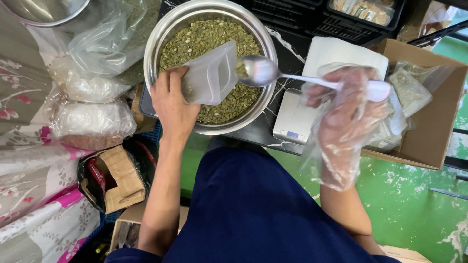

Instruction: The person scoops green seeds from a large metal bowl into small plastic bags using a spoon, then places each bag on a digital scale to measure the weight. The person repeats this process multiple times, adjusting the contents as needed.

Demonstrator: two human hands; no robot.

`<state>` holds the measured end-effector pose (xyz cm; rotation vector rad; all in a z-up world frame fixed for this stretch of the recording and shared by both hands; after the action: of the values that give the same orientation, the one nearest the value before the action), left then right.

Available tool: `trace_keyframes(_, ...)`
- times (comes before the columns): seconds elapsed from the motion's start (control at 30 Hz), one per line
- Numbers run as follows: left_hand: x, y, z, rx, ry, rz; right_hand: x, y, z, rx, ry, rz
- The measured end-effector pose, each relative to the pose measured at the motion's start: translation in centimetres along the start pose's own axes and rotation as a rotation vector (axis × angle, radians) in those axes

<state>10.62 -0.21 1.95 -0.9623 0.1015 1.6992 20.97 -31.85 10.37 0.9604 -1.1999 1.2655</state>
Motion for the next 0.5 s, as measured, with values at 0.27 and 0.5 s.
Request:
trace_keyframes(0.27, -1.1, -0.4, -1.3, 0.009, 0.044, -0.031, 8.1, 4.0, -3.9, 0.141, 0.368, 0.370)
trace_keyframes(0.5, -0.3, -0.4, -1.4, 0.011, 0.099, 0.023, 3.9, 0.6, -1.6, 0.047, 0.376, 0.388)
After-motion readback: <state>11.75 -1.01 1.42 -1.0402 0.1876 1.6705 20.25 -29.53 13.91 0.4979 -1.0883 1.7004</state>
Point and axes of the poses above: each hand's wrist, its own y-axis away from the middle knuckle, its own z-axis out of the back of the hand, x = y × z, the point moved 8 cm from there along -y, towards the middle knuckle, and after that the axes turned 13 degrees about y, right-handed, at the moved point
